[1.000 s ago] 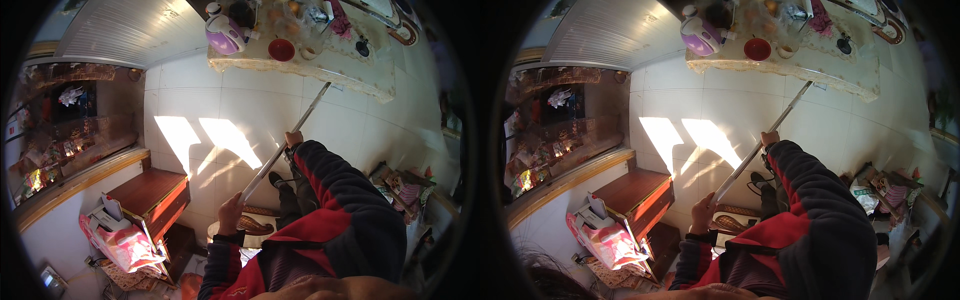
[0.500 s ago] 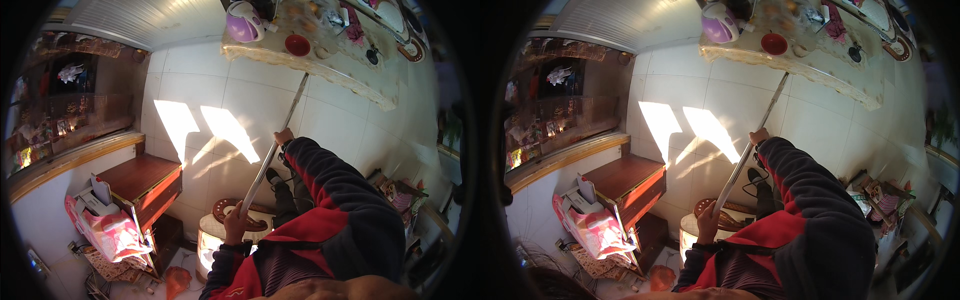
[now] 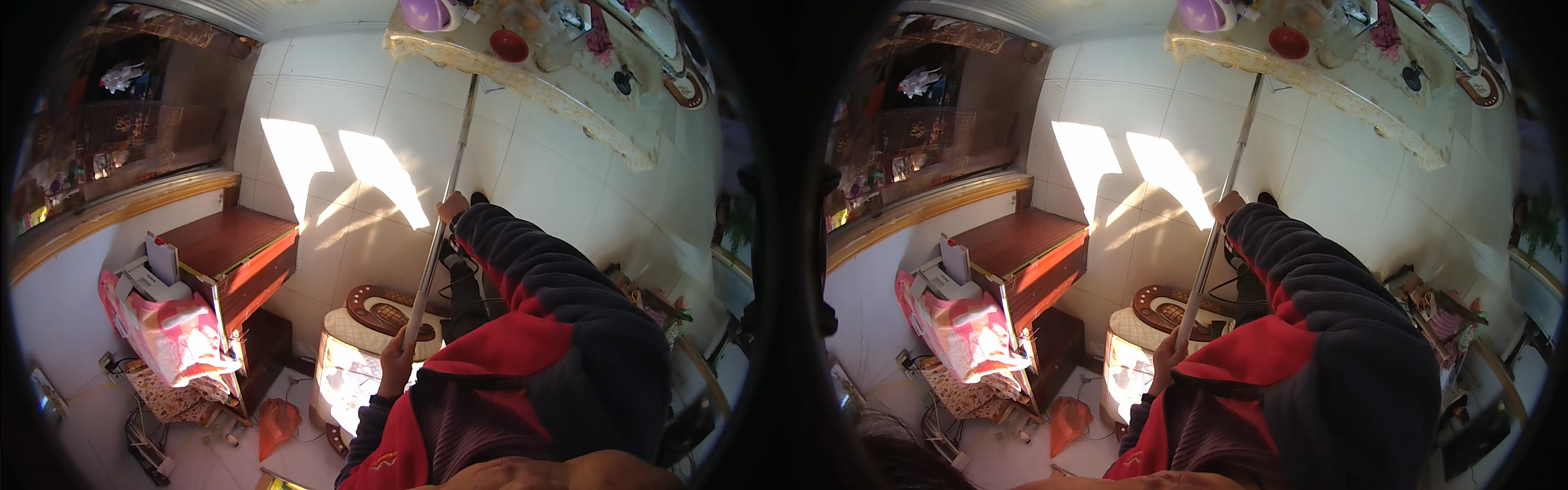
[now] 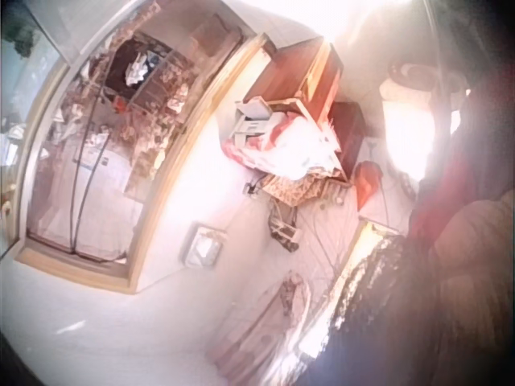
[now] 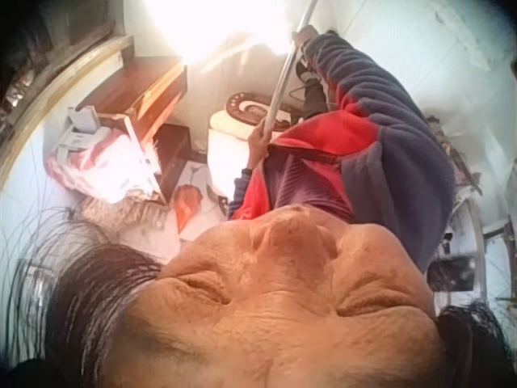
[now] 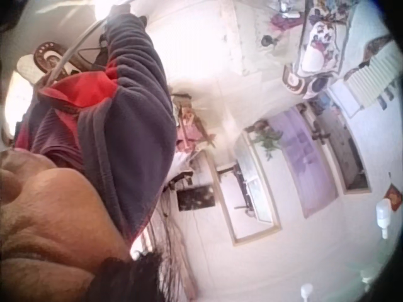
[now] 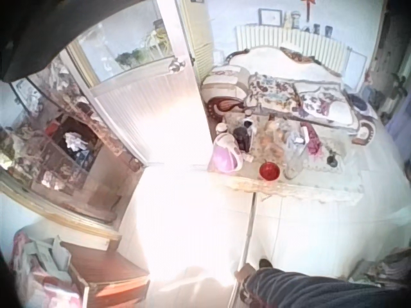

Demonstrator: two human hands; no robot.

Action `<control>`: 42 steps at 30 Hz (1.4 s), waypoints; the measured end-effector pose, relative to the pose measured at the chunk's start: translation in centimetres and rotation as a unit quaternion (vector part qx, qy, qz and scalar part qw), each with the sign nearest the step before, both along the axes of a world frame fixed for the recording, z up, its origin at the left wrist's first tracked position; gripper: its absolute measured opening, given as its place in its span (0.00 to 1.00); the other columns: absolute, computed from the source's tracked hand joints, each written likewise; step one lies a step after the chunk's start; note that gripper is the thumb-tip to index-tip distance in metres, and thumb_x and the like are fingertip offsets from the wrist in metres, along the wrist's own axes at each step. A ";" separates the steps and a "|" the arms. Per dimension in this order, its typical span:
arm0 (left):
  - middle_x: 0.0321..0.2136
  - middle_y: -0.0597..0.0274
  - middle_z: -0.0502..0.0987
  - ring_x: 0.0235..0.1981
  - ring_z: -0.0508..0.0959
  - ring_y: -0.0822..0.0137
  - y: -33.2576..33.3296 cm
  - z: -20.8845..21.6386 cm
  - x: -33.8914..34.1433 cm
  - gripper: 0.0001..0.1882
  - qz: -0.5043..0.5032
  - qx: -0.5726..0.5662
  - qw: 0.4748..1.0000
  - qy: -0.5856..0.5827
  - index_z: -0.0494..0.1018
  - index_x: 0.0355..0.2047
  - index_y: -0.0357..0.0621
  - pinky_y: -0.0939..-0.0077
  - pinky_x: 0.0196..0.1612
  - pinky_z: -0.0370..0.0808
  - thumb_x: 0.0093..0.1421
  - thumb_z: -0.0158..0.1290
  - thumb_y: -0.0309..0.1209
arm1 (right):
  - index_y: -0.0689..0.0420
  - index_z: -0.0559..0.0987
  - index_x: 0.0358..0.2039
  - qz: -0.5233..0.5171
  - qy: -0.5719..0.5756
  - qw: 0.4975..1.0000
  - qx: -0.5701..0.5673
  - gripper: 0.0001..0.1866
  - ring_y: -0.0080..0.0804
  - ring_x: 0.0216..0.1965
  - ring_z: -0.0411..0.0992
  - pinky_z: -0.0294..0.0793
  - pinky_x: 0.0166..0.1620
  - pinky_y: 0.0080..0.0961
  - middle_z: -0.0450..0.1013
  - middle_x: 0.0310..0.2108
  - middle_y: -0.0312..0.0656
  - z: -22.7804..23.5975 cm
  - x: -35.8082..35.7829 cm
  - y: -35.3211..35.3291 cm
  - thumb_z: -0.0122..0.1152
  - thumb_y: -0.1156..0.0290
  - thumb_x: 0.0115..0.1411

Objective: The person mops tiled floors in a living area and a small shop, then rinses the mop head in a bucket outside. They use a long-handled mop to clean around furniture and shelves, moving between rooms and briefly stepping outdoors to rinse the mop.

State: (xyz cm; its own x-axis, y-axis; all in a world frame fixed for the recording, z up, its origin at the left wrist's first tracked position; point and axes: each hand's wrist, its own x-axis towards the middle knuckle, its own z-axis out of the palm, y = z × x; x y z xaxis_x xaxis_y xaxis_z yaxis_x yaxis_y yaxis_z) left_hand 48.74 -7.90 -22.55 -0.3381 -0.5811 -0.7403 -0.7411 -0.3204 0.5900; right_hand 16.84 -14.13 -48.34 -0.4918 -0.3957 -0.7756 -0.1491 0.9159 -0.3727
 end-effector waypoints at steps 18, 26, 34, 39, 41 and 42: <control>0.43 0.55 0.79 0.43 0.76 0.72 4.9 22.0 9.5 0.24 0.076 0.091 0.992 -0.037 0.69 0.55 0.37 0.79 0.47 0.72 0.60 0.56 0.33 | 0.58 0.82 0.26 0.279 -0.116 0.953 0.028 0.15 0.40 0.26 0.77 0.74 0.30 0.35 0.77 0.24 0.46 12.0 15.0 9.0 0.53 0.60 0.57; 0.29 0.61 0.79 0.27 0.73 0.78 0.6 26.6 7.6 0.22 -0.038 0.017 0.996 -0.076 0.71 0.54 0.40 0.81 0.31 0.71 0.59 0.55 0.29 | 0.56 0.82 0.18 0.152 -0.275 0.947 -0.071 0.23 0.30 0.18 0.73 0.71 0.25 0.29 0.75 0.15 0.41 19.0 11.2 8.0 0.45 0.57 0.59; 0.27 0.66 0.77 0.25 0.71 0.80 -5.0 22.4 -2.4 0.20 -0.110 0.030 0.993 0.004 0.72 0.52 0.38 0.82 0.29 0.70 0.58 0.54 0.27 | 0.56 0.78 0.19 0.227 0.019 0.966 -0.124 0.22 0.33 0.17 0.73 0.72 0.24 0.30 0.73 0.14 0.39 13.6 0.9 11.6 0.42 0.60 0.64; 0.35 0.57 0.79 0.35 0.76 0.75 -6.6 19.6 -9.8 0.17 -0.209 -0.047 0.968 0.127 0.74 0.49 0.38 0.76 0.39 0.73 0.58 0.52 0.25 | 0.58 0.73 0.17 -0.163 -0.137 0.973 -0.087 0.18 0.34 0.11 0.65 0.63 0.18 0.34 0.68 0.12 0.42 7.4 -5.7 14.2 0.50 0.63 0.60; 0.36 0.55 0.80 0.36 0.77 0.73 -6.7 19.1 -11.3 0.16 -0.232 -0.073 0.960 0.141 0.75 0.48 0.39 0.74 0.40 0.73 0.58 0.52 0.25 | 0.58 0.74 0.17 -0.005 -0.064 0.993 -0.103 0.16 0.35 0.14 0.68 0.64 0.20 0.34 0.70 0.14 0.43 6.5 -7.4 14.0 0.52 0.64 0.59; 0.35 0.55 0.79 0.35 0.76 0.73 -6.6 19.2 -11.4 0.16 -0.233 -0.091 0.961 0.122 0.75 0.48 0.39 0.75 0.40 0.73 0.58 0.52 0.25 | 0.59 0.75 0.18 0.107 -0.010 0.986 -0.128 0.15 0.35 0.16 0.70 0.67 0.22 0.34 0.72 0.15 0.43 6.5 -7.5 13.4 0.53 0.64 0.58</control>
